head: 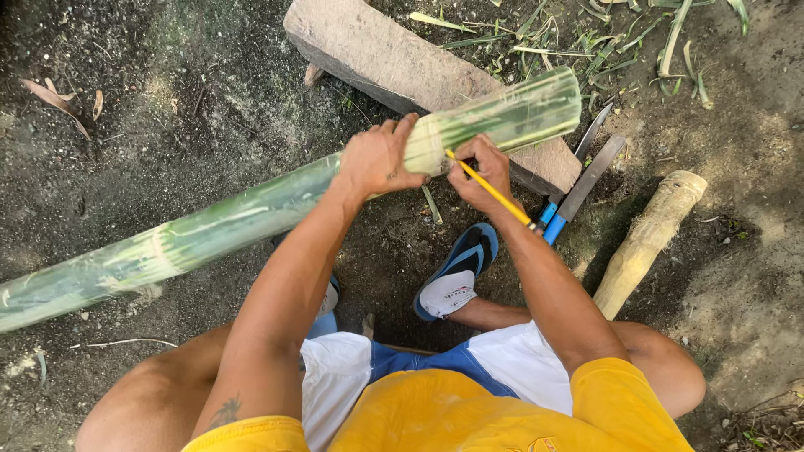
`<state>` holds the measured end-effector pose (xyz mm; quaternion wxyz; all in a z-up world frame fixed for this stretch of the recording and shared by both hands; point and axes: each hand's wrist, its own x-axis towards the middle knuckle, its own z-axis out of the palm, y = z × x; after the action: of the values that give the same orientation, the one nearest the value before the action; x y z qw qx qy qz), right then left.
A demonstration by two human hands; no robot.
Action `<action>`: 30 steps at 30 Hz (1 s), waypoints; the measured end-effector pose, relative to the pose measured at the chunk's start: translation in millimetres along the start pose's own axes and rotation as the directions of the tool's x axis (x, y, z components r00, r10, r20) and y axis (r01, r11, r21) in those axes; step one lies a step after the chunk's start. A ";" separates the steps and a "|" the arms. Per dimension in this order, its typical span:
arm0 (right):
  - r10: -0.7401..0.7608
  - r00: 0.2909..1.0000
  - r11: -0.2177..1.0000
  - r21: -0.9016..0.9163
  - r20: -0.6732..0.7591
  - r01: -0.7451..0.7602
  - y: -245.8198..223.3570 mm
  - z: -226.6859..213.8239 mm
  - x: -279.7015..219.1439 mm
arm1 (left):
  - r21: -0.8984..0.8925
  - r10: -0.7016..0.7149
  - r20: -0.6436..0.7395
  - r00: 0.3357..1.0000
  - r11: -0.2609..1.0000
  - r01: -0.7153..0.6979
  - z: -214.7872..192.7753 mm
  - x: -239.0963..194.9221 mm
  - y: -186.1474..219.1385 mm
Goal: The person uses a machete and a wooden mallet to split a long bamboo pole into thin strips. They mark the bamboo with a pencil, then repeatedly strike the machete to split the pole into halves and then into smaller sections.
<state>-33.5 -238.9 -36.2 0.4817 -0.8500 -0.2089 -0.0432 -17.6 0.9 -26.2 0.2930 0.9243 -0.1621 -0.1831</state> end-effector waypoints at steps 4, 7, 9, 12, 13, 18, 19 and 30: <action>-0.063 0.996 0.998 -0.017 0.055 0.064 -5.6 1.5 -1.2 | -0.072 -0.059 0.108 0.992 0.995 0.067 -10.9 9.5 -6.2; -0.104 0.993 0.993 -0.050 0.054 0.107 -3.2 7.9 3.1 | -0.078 -0.051 0.105 0.993 0.995 0.059 -15.2 7.8 -4.6; -0.115 0.992 0.991 -0.064 0.043 0.117 -0.5 11.4 3.3 | -0.081 -0.054 0.107 0.993 0.995 0.063 -15.8 9.4 -4.9; -0.121 0.990 0.987 -0.098 0.079 0.128 2.2 13.0 2.2 | -0.086 -0.059 0.107 0.993 0.994 0.069 -13.8 9.8 -5.7; -0.122 0.988 0.985 -0.111 0.093 0.132 3.4 12.8 3.0 | -0.086 -0.060 0.108 0.992 0.994 0.070 -13.3 9.6 -6.0; -0.022 0.995 0.998 -0.063 0.098 0.029 -1.1 9.2 4.4 | -0.094 -0.050 0.107 0.993 0.994 0.060 -16.6 8.2 -4.5; -0.048 0.995 0.996 -0.076 0.088 0.055 -2.0 8.5 6.1 | -0.093 -0.055 0.120 0.991 0.993 0.066 -17.6 8.4 -3.7; -0.085 0.995 0.974 -0.205 0.053 0.094 6.5 13.5 5.0 | -0.079 -0.084 0.143 0.986 0.992 0.096 -21.8 9.0 0.3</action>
<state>-28.1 -229.0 -47.2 0.3832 -0.8861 -0.2518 -0.0680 -0.3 7.6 -11.7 0.3116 0.9023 -0.1320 -0.2672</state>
